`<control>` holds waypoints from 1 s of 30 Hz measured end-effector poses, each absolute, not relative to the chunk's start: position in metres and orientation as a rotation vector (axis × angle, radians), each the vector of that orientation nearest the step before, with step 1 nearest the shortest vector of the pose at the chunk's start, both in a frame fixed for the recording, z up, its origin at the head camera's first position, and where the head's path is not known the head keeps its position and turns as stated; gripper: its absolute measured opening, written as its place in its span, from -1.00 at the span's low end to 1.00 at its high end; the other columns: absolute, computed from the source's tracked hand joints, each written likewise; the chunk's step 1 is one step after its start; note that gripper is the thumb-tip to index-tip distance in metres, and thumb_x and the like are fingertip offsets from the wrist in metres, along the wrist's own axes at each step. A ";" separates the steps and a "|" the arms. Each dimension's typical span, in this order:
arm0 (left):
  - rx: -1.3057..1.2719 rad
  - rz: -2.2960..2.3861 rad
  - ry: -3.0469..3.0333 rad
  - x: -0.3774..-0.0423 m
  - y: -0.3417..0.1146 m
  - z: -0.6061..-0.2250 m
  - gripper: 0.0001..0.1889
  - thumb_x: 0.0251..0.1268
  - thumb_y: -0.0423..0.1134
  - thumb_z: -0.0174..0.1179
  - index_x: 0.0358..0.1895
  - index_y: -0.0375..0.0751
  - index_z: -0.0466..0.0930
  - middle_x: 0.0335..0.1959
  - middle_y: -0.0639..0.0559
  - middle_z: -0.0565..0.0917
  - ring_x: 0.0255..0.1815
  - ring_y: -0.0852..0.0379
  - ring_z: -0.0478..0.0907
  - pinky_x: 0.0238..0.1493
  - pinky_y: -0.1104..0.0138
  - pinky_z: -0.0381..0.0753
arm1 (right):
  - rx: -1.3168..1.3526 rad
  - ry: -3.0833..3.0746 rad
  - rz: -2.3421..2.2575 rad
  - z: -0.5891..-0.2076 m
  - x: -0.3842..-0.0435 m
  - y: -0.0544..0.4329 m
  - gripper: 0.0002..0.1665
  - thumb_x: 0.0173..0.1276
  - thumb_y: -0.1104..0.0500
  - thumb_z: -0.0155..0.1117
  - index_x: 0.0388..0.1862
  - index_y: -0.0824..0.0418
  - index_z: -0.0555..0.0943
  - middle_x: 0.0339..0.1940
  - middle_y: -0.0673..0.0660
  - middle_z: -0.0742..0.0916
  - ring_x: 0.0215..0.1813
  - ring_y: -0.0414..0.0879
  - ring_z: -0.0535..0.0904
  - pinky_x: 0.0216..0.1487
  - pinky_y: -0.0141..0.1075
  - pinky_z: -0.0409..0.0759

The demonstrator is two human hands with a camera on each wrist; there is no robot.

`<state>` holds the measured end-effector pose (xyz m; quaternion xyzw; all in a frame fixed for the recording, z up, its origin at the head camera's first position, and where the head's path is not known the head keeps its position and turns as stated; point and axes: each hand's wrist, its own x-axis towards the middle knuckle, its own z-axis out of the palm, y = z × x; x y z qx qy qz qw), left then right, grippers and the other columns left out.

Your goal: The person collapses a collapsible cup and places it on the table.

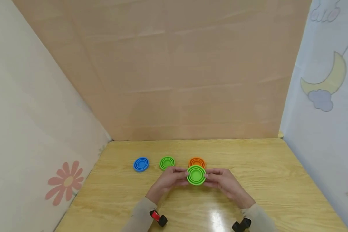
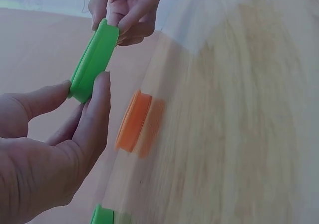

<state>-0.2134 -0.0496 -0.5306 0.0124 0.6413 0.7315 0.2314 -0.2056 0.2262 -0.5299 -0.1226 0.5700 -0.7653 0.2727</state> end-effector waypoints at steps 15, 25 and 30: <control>0.127 1.996 1.798 -0.246 0.007 -0.521 -0.76 0.45 -0.36 0.32 0.08 -0.40 0.75 -0.09 -0.23 0.82 -0.06 -0.09 0.84 0.05 0.15 0.85 | -0.367 1.548 -2.094 -0.526 -0.227 0.282 -0.64 0.66 0.34 0.06 0.29 0.31 0.64 0.14 0.01 0.81 0.15 -0.10 0.79 0.27 -0.21 0.74; -0.013 1.919 1.987 -0.266 0.056 -0.512 -0.87 0.40 -0.42 0.35 -0.09 -0.40 0.80 -0.26 -0.17 0.82 -0.20 -0.10 0.85 -0.07 0.15 0.88 | -0.328 1.600 -2.053 -0.533 -0.258 0.322 -0.67 0.69 0.34 0.00 0.25 0.26 0.64 0.07 0.01 0.81 0.10 -0.10 0.81 0.24 -0.17 0.76; -0.076 1.885 2.058 -0.270 0.076 -0.513 -0.89 0.37 -0.48 0.35 -0.12 -0.45 0.79 -0.28 -0.21 0.82 -0.19 -0.14 0.86 -0.04 0.08 0.87 | -0.251 1.670 -2.025 -0.540 -0.264 0.332 -0.59 0.67 0.33 0.07 0.38 0.47 0.51 0.05 -0.03 0.81 0.09 -0.12 0.81 0.23 -0.18 0.77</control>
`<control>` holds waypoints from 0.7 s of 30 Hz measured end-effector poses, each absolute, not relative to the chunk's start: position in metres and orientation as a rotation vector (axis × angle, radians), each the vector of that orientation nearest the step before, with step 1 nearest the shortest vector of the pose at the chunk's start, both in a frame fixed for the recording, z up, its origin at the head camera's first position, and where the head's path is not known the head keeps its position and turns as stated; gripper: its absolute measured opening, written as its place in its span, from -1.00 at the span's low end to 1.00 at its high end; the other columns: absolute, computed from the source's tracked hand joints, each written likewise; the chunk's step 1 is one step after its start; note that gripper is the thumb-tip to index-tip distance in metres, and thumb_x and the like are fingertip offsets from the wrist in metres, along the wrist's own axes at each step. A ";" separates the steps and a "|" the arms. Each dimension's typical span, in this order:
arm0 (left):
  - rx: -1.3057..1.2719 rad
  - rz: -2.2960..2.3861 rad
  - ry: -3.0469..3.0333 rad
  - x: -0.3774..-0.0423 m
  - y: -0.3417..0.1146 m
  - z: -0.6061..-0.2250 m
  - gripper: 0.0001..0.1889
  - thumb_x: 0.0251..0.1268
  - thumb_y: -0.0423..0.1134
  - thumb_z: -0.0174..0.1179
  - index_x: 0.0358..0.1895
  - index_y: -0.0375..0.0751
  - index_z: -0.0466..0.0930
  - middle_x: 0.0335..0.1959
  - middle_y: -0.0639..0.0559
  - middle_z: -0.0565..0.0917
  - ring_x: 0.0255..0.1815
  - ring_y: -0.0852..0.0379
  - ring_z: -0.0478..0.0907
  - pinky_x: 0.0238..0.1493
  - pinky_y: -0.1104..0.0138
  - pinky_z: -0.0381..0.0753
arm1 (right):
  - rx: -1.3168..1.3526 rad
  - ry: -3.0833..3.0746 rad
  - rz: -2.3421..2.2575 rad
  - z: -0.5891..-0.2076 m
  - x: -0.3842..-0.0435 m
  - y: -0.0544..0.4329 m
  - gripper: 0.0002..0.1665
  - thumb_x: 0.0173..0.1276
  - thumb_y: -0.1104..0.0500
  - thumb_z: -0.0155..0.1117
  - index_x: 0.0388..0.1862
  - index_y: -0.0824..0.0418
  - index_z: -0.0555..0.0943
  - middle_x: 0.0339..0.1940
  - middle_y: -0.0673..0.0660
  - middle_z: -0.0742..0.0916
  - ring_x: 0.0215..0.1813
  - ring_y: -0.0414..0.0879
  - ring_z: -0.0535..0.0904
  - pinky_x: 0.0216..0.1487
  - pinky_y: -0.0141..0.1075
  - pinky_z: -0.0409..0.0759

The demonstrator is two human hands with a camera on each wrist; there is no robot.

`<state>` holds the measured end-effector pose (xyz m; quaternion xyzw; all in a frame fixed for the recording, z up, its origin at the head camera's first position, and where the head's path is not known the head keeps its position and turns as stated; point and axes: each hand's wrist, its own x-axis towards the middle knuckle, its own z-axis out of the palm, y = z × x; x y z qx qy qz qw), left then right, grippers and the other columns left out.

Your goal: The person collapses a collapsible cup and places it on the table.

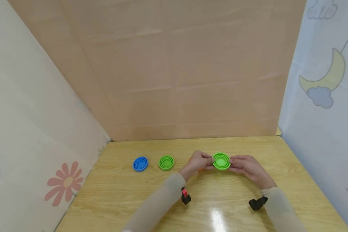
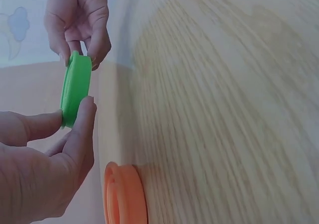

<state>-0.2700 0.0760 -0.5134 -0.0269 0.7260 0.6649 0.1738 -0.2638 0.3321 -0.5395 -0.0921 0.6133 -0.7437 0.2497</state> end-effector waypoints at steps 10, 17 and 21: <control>-0.208 1.751 2.244 -0.270 0.108 -0.514 -0.90 0.33 -0.50 0.37 -0.16 -0.48 0.80 -0.29 -0.18 0.75 -0.31 -0.07 0.83 -0.20 0.20 0.88 | -0.139 1.841 -1.962 -0.543 -0.267 0.341 -0.30 0.63 0.29 0.16 0.44 0.81 0.19 -0.01 -0.03 0.80 0.01 -0.17 0.82 0.16 -0.21 0.81; -0.297 1.718 2.300 -0.272 0.119 -0.519 -0.94 0.28 -0.54 0.39 -0.22 -0.49 0.79 -0.30 -0.21 0.73 -0.35 -0.09 0.83 -0.25 0.22 0.88 | -0.116 1.897 -1.918 -0.546 -0.269 0.342 -0.24 0.63 0.27 0.16 0.46 0.83 0.12 -0.02 0.00 0.79 0.00 -0.17 0.82 0.16 -0.19 0.81; -0.340 1.711 2.319 -0.274 0.124 -0.519 -0.96 0.24 -0.55 0.42 -0.27 -0.46 0.78 -0.31 -0.21 0.71 -0.36 -0.08 0.84 -0.27 0.23 0.88 | -0.077 1.948 -1.896 -0.547 -0.270 0.343 -0.21 0.63 0.25 0.17 0.49 0.81 0.09 -0.02 -0.01 0.78 -0.02 -0.20 0.82 0.15 -0.20 0.81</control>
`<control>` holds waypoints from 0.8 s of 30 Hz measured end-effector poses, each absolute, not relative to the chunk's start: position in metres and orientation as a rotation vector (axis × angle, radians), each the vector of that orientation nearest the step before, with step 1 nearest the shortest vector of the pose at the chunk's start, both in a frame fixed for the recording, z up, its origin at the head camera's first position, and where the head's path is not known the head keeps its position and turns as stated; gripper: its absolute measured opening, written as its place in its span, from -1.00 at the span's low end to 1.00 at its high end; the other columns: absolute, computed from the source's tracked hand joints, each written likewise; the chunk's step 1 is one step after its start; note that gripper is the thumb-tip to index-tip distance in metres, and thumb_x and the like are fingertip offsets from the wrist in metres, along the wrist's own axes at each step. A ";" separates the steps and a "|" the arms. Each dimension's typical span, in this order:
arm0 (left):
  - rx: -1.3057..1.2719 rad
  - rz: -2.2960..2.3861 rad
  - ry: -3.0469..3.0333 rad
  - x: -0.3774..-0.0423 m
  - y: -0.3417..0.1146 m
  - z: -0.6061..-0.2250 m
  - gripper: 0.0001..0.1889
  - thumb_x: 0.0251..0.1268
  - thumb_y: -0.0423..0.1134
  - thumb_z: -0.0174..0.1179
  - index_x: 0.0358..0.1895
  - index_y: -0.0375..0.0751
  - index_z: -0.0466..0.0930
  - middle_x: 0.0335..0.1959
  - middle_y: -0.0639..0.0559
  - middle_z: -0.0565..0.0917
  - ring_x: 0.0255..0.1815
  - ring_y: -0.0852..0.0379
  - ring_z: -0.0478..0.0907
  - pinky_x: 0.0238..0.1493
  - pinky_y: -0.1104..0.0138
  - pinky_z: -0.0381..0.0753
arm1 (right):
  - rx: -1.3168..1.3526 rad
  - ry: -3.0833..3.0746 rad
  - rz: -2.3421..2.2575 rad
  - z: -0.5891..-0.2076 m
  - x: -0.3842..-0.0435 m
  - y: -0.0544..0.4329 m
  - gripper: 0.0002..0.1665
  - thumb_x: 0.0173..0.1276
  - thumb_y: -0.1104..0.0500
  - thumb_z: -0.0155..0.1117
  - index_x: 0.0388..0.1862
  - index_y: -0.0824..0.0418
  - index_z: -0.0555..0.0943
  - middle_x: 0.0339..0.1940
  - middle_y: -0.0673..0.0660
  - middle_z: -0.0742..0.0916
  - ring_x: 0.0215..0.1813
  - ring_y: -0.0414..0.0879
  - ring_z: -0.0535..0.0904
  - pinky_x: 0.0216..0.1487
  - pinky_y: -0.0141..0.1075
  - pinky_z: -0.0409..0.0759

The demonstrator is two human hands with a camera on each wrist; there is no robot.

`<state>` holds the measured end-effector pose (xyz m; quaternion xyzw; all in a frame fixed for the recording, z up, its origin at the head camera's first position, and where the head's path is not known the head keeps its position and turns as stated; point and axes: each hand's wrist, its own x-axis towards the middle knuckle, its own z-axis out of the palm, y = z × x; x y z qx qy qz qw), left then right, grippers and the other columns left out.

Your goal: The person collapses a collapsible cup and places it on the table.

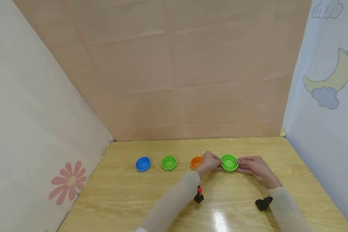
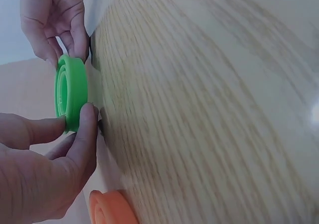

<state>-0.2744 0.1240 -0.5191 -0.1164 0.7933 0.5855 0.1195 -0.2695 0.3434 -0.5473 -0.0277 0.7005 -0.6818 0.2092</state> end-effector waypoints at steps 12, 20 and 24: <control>-0.385 1.596 2.450 -0.272 0.136 -0.523 -0.98 0.22 -0.48 0.47 -0.36 -0.38 0.83 -0.53 -0.10 0.72 -0.50 0.01 0.81 -0.45 0.34 0.82 | 0.015 2.254 -1.700 -0.544 -0.264 0.344 -0.36 0.58 0.19 0.27 0.34 0.72 0.43 -0.09 0.04 0.82 -0.16 -0.28 0.81 -0.02 -0.30 0.85; -0.349 1.508 2.565 -0.275 0.136 -0.528 -0.95 0.20 -0.42 0.52 -0.37 -0.34 0.84 -0.59 -0.08 0.72 -0.66 0.17 0.71 -0.61 0.46 0.68 | 0.036 2.391 -1.607 -0.540 -0.264 0.340 -0.41 0.59 0.16 0.26 0.30 0.66 0.48 -0.03 0.18 0.82 -0.19 -0.25 0.80 -0.09 -0.32 0.85; -0.278 1.526 2.527 -0.272 0.129 -0.525 -0.95 0.29 -0.41 0.44 -0.32 -0.33 0.85 -0.59 -0.05 0.72 -0.59 0.14 0.74 -0.57 0.42 0.70 | 0.053 2.386 -1.610 -0.538 -0.264 0.341 -0.40 0.59 0.17 0.26 0.31 0.68 0.46 -0.05 0.17 0.81 -0.20 -0.26 0.79 -0.09 -0.32 0.86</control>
